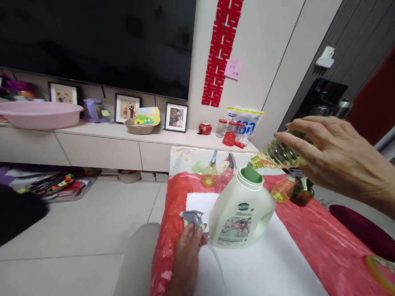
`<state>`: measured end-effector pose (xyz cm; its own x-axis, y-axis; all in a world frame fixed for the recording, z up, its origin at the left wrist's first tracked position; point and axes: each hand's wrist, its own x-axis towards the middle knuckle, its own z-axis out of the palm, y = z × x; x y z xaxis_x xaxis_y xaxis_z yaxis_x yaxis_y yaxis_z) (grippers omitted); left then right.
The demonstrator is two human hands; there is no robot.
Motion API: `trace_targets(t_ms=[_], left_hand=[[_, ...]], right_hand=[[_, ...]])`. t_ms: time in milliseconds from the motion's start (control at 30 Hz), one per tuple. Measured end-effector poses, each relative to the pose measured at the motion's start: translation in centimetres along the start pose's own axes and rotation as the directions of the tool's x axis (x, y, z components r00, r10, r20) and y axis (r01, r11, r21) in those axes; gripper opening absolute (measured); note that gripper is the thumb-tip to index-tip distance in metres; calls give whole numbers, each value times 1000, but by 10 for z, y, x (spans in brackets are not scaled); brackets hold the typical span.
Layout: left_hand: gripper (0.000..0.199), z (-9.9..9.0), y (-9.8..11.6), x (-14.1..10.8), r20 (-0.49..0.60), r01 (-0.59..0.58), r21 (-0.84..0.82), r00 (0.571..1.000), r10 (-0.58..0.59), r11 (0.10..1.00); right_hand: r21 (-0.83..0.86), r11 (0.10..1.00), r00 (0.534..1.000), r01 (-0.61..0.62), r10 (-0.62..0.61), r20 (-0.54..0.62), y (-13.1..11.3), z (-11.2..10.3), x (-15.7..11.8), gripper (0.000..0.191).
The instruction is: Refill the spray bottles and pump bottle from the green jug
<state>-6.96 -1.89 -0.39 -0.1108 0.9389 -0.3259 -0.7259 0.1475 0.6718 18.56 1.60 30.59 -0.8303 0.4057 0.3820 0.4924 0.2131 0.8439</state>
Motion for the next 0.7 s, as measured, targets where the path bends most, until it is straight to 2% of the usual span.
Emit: trace_targets(t_ms=[133, 300, 400, 467, 567, 700], left_hand=[[53, 2, 1, -2, 2, 3, -6, 1000, -3, 1000], [58, 3, 3, -3, -69, 22, 19, 997, -21, 1000], [57, 3, 3, -3, -74, 25, 34, 997, -22, 999], [54, 3, 3, -3, -66, 16, 30, 998, -14, 999], [51, 3, 3, -2, -51, 10, 15, 999, -10, 1000], [49, 5, 5, -2, -39, 6, 11, 999, -6, 1000]], right_hand=[[0, 1000, 1000, 9, -9, -5, -1, -2, 2, 44], [1, 1000, 1000, 12, -12, -12, -3, -1, 4, 44], [-9, 1000, 1000, -16, 16, -23, -6, 2, 1, 44], [32, 998, 998, -56, 57, -18, -10, 5, -4, 47], [185, 970, 987, -159, 157, 24, -20, 10, -15, 53], [408, 846, 937, -344, 336, 94, -39, 10, -34, 65]])
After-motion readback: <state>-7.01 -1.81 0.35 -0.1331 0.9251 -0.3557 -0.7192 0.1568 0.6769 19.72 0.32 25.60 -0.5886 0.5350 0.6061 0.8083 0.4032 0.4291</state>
